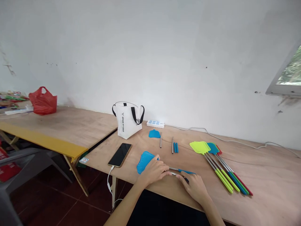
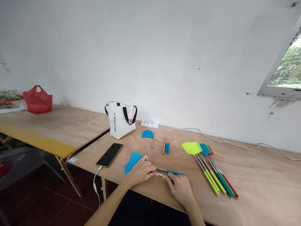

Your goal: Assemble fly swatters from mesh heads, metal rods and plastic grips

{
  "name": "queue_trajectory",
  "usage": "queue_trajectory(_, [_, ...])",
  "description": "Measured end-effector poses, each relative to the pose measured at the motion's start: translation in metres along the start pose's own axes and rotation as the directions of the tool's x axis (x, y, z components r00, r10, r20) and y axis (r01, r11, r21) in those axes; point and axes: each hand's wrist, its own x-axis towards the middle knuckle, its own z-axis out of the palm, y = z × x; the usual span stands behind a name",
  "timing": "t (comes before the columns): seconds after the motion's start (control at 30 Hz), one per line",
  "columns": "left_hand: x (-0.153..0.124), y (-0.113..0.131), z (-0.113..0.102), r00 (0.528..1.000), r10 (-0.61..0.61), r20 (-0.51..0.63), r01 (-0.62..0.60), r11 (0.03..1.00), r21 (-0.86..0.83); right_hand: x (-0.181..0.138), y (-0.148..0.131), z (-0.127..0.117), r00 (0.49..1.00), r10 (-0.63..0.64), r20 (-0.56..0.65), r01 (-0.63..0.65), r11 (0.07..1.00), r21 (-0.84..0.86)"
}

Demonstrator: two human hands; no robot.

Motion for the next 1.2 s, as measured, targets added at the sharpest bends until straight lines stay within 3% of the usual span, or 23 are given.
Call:
queue_trajectory(0.17, [0.000, -0.002, 0.014, 0.993, -0.106, 0.056, 0.113, 0.985, -0.134, 0.002, -0.005, -0.004, 0.995, 0.064, 0.078, -0.052, 0.988, -0.142])
queue_trajectory(0.37, [-0.001, 0.001, 0.012, 0.986, -0.164, 0.033, 0.168, 0.975, -0.144, 0.002, -0.005, -0.002, 0.998, 0.058, 0.032, -0.052, 0.988, -0.142])
queue_trajectory(0.63, [0.000, 0.000, 0.014, 0.988, -0.152, 0.017, 0.153, 0.980, -0.124, 0.000, -0.003, 0.000, 0.999, 0.046, -0.013, -0.047, 0.988, -0.149])
queue_trajectory(0.77, [0.000, 0.001, 0.018, 0.995, -0.100, 0.013, 0.101, 0.991, -0.094, 0.001, 0.001, -0.004, 0.999, 0.032, 0.021, -0.031, 0.999, -0.041])
queue_trajectory(0.87, [0.000, -0.003, 0.020, 0.999, -0.036, -0.010, 0.036, 0.998, -0.045, -0.002, 0.018, -0.017, 0.997, 0.034, 0.072, -0.040, 0.996, 0.085])
queue_trajectory(1.0, [-0.003, -0.018, 0.013, 0.997, -0.038, -0.069, 0.037, 0.999, -0.014, -0.019, 0.070, -0.048, 0.991, 0.089, 0.102, -0.111, 0.966, 0.233])
queue_trajectory(1.1, [-0.005, -0.025, 0.007, 0.996, -0.047, -0.081, 0.045, 0.999, -0.027, -0.037, 0.111, -0.067, 0.976, 0.187, 0.111, -0.207, 0.954, 0.215])
queue_trajectory(1.2, [-0.004, -0.026, 0.009, 0.997, -0.044, -0.056, 0.041, 0.998, -0.045, -0.047, 0.132, -0.070, 0.960, 0.274, 0.052, -0.279, 0.942, 0.189])
